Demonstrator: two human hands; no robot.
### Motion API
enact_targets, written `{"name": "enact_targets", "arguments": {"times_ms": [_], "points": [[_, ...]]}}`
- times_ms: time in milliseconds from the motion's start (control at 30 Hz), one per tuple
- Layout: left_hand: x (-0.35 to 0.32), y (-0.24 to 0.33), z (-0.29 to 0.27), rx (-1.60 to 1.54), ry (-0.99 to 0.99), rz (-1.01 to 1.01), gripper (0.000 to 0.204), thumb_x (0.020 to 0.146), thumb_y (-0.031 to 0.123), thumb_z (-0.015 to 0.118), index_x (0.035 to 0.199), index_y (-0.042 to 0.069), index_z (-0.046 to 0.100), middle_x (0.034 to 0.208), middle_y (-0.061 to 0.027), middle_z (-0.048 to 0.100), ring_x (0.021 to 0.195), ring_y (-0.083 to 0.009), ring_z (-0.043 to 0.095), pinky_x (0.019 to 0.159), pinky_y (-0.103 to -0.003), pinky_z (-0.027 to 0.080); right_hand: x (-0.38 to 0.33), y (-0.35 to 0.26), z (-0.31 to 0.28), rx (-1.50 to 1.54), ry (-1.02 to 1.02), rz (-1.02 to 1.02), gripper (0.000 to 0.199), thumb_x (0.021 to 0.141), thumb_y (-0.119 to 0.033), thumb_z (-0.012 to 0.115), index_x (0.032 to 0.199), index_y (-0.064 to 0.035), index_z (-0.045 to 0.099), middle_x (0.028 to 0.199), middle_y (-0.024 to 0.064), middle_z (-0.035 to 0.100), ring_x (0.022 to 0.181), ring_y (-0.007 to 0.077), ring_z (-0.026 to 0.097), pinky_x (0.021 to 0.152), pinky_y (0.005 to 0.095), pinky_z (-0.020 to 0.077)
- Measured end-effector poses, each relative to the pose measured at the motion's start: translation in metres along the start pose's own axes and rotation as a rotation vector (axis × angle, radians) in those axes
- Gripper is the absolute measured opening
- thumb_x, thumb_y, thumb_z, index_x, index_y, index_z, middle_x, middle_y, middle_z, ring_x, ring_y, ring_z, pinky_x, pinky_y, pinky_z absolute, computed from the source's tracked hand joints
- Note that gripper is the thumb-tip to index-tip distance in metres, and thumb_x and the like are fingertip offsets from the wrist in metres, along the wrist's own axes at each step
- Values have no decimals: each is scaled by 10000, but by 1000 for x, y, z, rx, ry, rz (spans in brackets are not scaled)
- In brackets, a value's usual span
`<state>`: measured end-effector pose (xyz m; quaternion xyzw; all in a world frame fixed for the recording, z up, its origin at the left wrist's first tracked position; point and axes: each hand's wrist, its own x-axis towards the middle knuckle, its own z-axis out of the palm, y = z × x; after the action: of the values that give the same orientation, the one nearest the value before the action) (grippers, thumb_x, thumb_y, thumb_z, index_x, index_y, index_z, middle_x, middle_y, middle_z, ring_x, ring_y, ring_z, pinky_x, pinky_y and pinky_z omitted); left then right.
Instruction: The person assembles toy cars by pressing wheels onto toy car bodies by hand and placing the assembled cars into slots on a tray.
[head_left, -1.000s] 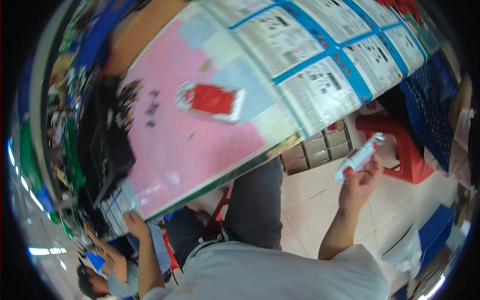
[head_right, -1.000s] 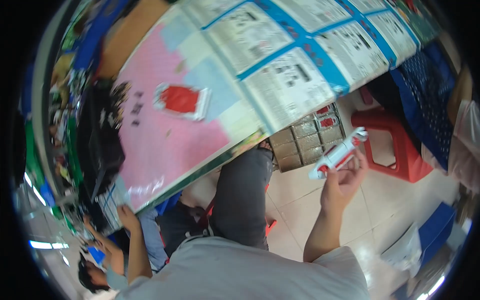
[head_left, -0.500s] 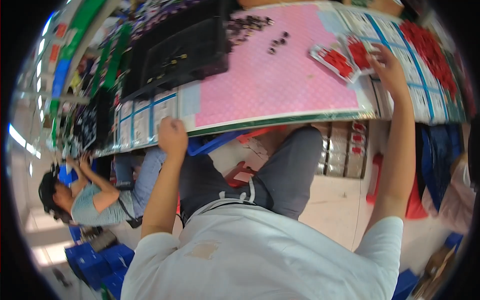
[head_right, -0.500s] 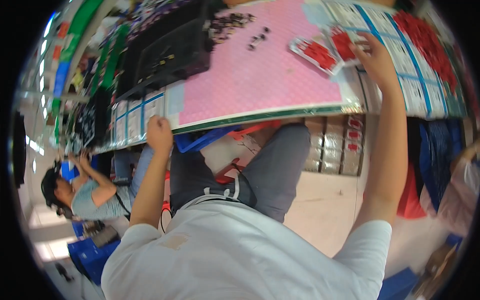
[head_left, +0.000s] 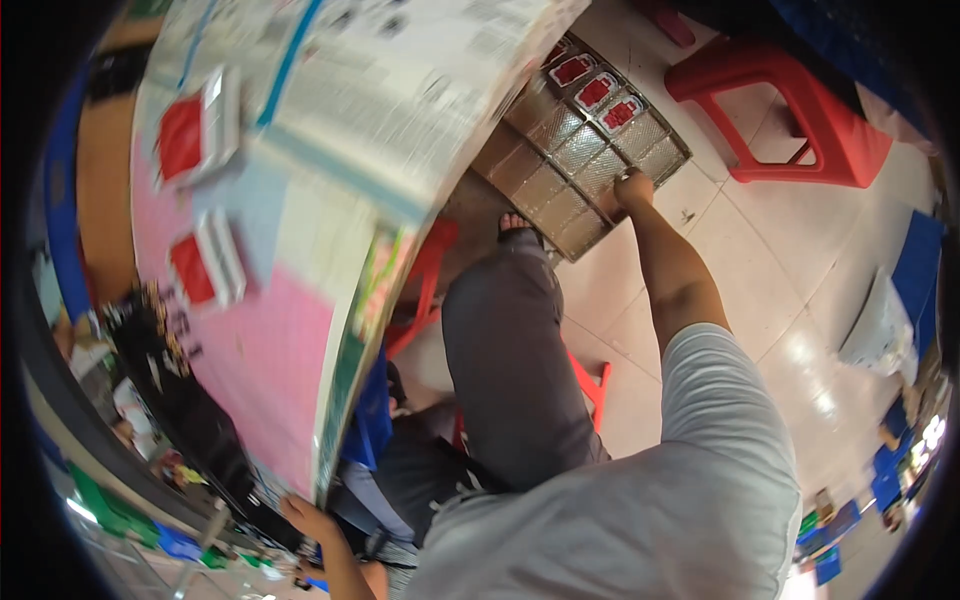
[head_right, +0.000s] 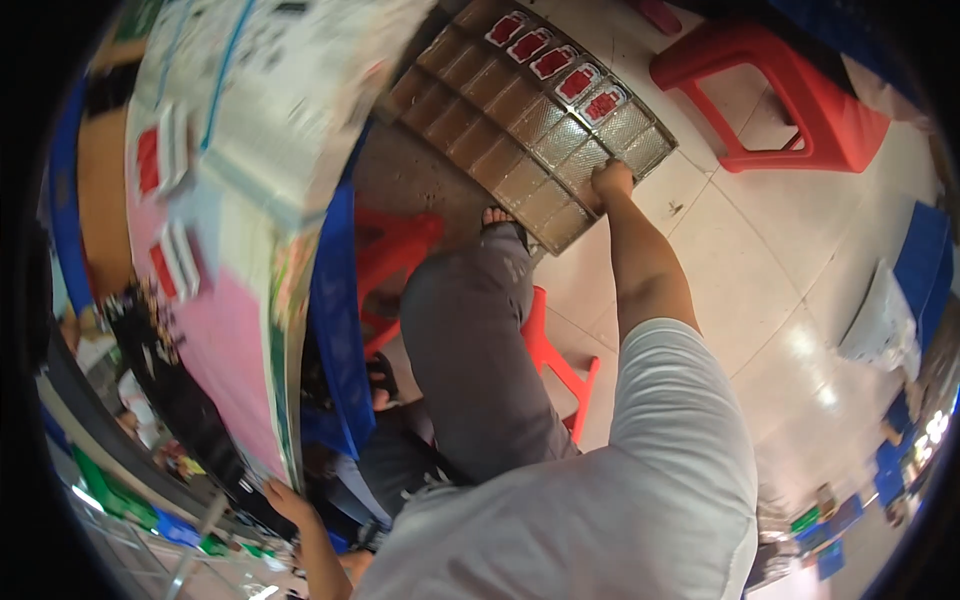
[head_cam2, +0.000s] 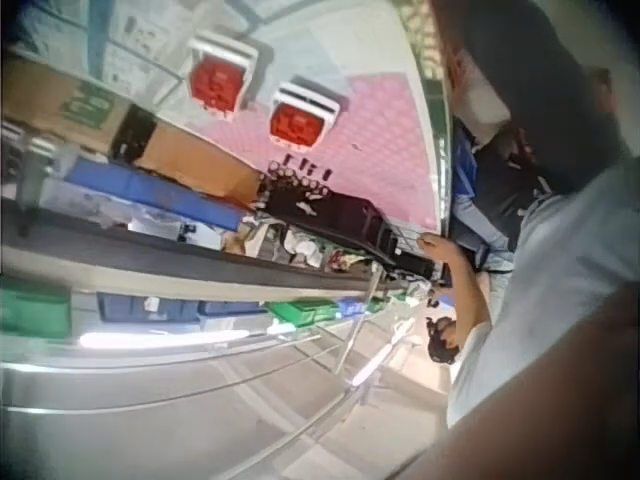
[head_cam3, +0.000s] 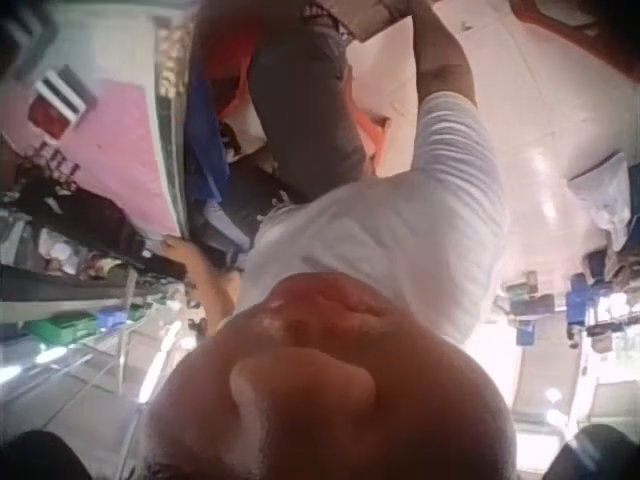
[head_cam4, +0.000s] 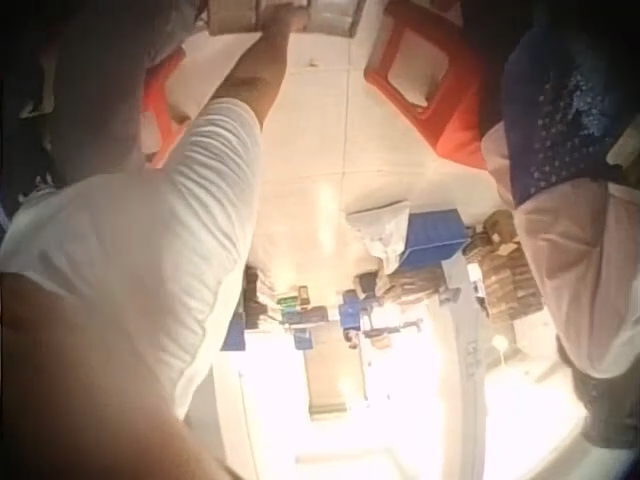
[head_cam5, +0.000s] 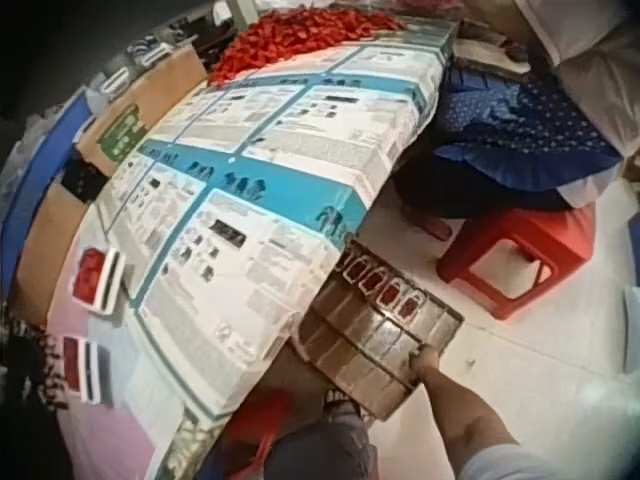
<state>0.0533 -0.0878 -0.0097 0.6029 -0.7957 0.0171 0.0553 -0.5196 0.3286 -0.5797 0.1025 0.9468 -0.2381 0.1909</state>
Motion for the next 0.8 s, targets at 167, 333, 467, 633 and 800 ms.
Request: {"name": "enact_targets", "arguments": {"times_ms": [167,333,467,633,800], "points": [[-16,-15,-17,44,138,-84,495,1018,245,396,1288,-158,498,1264,-292,575,1087,-366,554,1015,-378,418,65,-59,19,254,81,23,514,831,-230,664,1290,-17,572,1262,276,577,1182,420,576,989,458,492],[-12,11,-13,-133,-76,-91,599,1020,393,425,1384,-82,460,1340,-248,543,1165,-342,549,1026,-412,416,150,-45,38,238,-66,335,683,801,-304,741,1400,-98,486,1355,262,479,1162,405,595,1003,413,498],[-9,2,-29,-99,-51,-122,584,1009,399,440,1364,-62,491,1320,-227,559,1154,-341,554,1006,-410,430,139,-87,55,193,-51,495,611,806,-368,750,1369,-265,533,1452,219,361,1281,389,491,1050,419,450],[0,1,-20,-174,-34,-145,577,1004,398,446,1357,-56,500,1313,-224,563,1151,-342,555,1000,-413,433,133,-77,28,-198,-48,236,451,975,-281,469,1425,-260,471,1423,171,454,1314,358,446,1014,461,434],[-5,1,-27,-227,5,-197,571,1000,397,452,1350,-50,509,1307,-221,567,1148,-342,557,995,-415,436,136,-86,27,-123,-120,286,580,964,-312,507,1518,-315,339,1324,133,621,1289,325,522,1037,441,408]]}}
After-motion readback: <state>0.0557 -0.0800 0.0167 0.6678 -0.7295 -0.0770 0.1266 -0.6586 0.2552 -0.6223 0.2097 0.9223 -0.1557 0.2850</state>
